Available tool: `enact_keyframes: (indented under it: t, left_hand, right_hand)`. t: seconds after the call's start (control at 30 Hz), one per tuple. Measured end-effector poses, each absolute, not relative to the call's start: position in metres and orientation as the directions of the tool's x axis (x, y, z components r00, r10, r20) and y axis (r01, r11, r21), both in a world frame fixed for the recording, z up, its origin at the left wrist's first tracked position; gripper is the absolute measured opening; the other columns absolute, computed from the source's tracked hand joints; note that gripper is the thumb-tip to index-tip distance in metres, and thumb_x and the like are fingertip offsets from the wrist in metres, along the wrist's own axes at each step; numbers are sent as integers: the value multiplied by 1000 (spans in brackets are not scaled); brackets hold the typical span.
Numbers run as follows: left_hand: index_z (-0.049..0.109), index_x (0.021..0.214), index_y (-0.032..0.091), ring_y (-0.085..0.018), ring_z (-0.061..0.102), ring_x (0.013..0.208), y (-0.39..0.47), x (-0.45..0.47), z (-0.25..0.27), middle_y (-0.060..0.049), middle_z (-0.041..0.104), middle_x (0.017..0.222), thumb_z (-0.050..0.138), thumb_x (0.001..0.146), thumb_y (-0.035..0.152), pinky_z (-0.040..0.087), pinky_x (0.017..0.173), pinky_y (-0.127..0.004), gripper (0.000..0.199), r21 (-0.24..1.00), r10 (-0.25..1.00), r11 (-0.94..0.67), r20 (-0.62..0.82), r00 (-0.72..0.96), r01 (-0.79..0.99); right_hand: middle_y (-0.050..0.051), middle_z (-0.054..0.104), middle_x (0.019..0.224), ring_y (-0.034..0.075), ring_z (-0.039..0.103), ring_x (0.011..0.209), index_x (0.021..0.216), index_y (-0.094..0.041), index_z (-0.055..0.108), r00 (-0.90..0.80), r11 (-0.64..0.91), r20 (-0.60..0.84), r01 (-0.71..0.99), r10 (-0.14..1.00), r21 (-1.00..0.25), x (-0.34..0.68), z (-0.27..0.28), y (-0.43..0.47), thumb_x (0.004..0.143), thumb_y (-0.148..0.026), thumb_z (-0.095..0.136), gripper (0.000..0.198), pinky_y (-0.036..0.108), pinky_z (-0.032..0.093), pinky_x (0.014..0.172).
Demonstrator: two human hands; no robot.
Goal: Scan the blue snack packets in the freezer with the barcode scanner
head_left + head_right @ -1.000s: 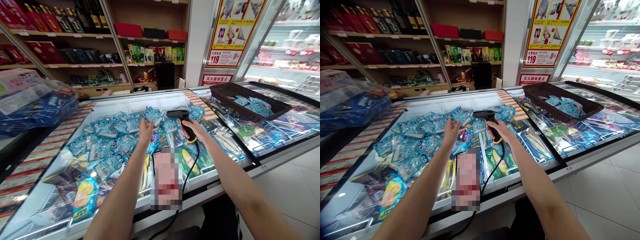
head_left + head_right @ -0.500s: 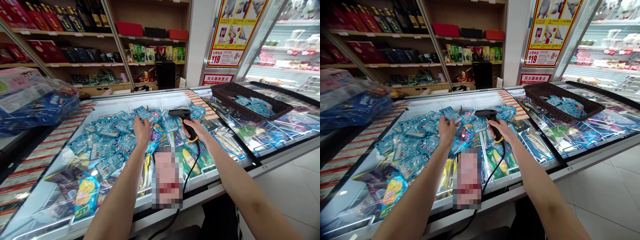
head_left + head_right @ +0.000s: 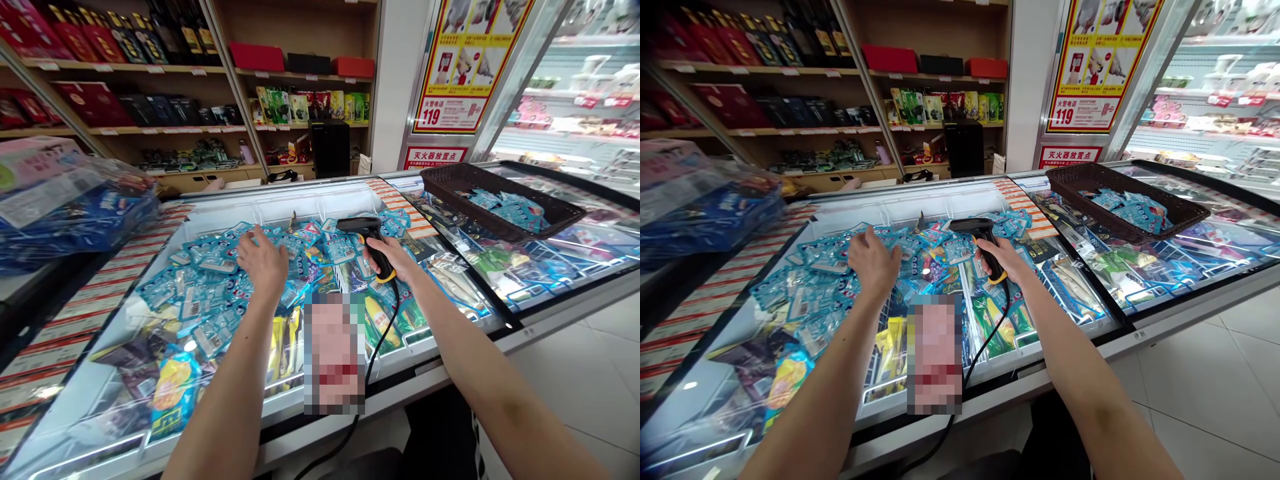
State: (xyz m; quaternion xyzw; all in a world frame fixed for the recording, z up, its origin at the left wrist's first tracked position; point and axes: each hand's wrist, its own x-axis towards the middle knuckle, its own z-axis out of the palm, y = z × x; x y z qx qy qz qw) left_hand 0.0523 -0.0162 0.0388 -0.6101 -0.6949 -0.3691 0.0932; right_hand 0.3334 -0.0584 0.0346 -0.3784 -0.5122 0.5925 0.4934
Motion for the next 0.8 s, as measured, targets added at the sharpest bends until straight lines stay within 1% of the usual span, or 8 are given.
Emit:
enact_keyframes:
  t: [0.07,0.17,0.27,0.33,0.5,0.63,0.7,0.8]
  left_hand:
    - [46,140,11,-41,42,132,-18,59,38,-23,47,142,56,87,32,33,106,-62,58,315,799,-103,591,-110,944]
    - [56,131,17,-32,47,132,-16,74,34,-15,52,143,49,93,35,34,110,-52,43,226,835,-357,512,201,906]
    - [55,133,18,-26,44,137,-15,91,26,-11,49,148,46,95,38,34,112,-45,44,186,800,-539,418,430,822]
    - [53,137,18,-25,41,140,-16,99,19,-10,45,151,42,97,40,31,114,-46,46,154,780,-588,370,505,794]
    - [54,135,21,-25,44,138,-19,106,7,-8,51,147,35,100,43,26,116,-48,45,115,786,-572,360,503,812]
    - [53,132,17,-27,45,137,-17,105,6,-13,60,135,45,96,46,28,115,-46,47,150,805,-540,380,456,828]
    - [54,127,17,-28,52,129,-16,104,8,-13,64,126,51,93,47,29,114,-46,45,177,808,-541,378,451,822]
    - [55,123,16,-28,59,116,-13,102,9,-14,65,120,56,90,48,37,107,-44,46,215,819,-526,389,422,823]
  right_hand:
    - [0,64,71,9,51,44,84,-20,58,-229,14,58,-189,972,-982,334,34,-58,81,-52,68,34,23,41,38]
    - [0,64,71,9,51,44,82,-19,58,-229,19,62,-186,971,-982,334,35,-59,81,-52,68,34,23,41,38]
    - [1,64,69,9,51,44,80,-19,58,-233,16,57,-171,971,-985,334,35,-58,80,-55,67,37,23,41,38]
    - [1,64,70,9,51,44,79,-19,58,-236,20,58,-160,970,-987,334,35,-58,80,-56,67,38,23,41,39]
    - [0,63,66,9,49,43,77,-20,56,-233,15,48,-140,971,-990,334,35,-58,79,-58,67,39,24,40,39]
    - [1,63,63,10,49,43,78,-20,57,-241,3,37,-138,970,-990,335,35,-59,81,-58,66,39,24,39,39]
    - [1,62,60,10,49,42,76,-20,58,-248,3,37,-135,968,-991,335,35,-59,82,-57,65,38,24,38,39]
    - [1,61,60,11,49,43,76,-20,58,-245,7,39,-132,969,-991,335,36,-60,82,-57,65,38,24,38,39]
